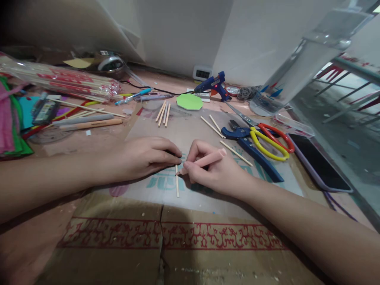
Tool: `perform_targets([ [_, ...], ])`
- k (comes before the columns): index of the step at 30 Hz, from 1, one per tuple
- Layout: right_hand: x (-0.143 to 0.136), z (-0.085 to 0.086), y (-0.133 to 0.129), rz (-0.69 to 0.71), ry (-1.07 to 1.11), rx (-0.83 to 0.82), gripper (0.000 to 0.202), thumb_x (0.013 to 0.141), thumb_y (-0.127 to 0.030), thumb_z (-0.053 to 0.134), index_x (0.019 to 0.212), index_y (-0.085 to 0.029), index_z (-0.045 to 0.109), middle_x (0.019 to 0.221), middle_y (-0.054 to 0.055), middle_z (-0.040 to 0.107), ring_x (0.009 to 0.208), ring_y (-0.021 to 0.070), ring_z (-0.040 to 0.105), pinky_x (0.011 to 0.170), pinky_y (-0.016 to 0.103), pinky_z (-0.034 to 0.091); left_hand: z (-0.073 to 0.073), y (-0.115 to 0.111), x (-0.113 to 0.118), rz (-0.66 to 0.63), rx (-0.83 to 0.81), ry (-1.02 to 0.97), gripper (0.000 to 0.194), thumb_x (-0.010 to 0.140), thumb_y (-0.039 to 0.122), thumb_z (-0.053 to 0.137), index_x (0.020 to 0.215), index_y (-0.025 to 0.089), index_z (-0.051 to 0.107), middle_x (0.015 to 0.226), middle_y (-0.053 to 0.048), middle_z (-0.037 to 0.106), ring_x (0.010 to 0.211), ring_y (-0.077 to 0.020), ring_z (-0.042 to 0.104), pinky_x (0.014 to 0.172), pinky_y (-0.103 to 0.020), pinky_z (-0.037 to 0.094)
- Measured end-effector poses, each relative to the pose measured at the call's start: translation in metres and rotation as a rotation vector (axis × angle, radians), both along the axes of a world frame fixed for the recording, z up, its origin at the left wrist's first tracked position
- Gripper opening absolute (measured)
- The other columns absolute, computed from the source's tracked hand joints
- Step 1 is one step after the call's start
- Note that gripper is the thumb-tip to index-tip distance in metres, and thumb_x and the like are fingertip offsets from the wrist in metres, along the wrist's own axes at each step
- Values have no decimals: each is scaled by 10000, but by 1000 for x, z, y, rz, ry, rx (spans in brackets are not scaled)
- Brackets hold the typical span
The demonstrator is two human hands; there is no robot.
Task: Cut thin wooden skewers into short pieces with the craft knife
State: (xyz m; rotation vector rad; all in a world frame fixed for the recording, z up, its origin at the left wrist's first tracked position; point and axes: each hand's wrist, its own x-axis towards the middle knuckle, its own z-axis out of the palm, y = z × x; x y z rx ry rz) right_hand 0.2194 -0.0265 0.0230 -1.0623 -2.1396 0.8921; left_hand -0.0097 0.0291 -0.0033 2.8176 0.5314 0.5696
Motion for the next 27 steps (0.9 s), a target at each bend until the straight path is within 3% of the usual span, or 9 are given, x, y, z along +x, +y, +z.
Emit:
perform_targets([
  [11,1,-2,-1,-125,93,-46,203,943,-167,612,745,-210,589,642,-12,670,529,90,624,445,176,443,-5,-1,-5,-40,43,-62,233,1027,215,541,1102,195,761,1111,-53,756,954,-170,712,830,-259,530],
  [18,1,-3,-1,-159,109,-99,174,946,-166,608,787,-216,560,645,-20,678,552,95,635,457,180,439,-3,0,-4,-9,71,-89,239,1027,226,546,948,195,769,1013,-46,734,899,-157,670,793,-255,499],
  [22,2,-1,-3,-60,119,-158,144,996,-233,564,863,-206,611,714,18,730,570,112,640,480,211,476,-4,2,-4,-16,79,-74,263,1035,225,523,930,197,763,910,-40,728,829,-151,652,755,-258,485],
  [27,2,4,-5,159,44,-25,168,988,-221,558,950,-186,718,938,85,780,762,147,736,651,238,577,-3,4,-4,-38,33,-93,228,1027,234,549,950,185,758,896,-43,730,830,-153,645,761,-261,475],
])
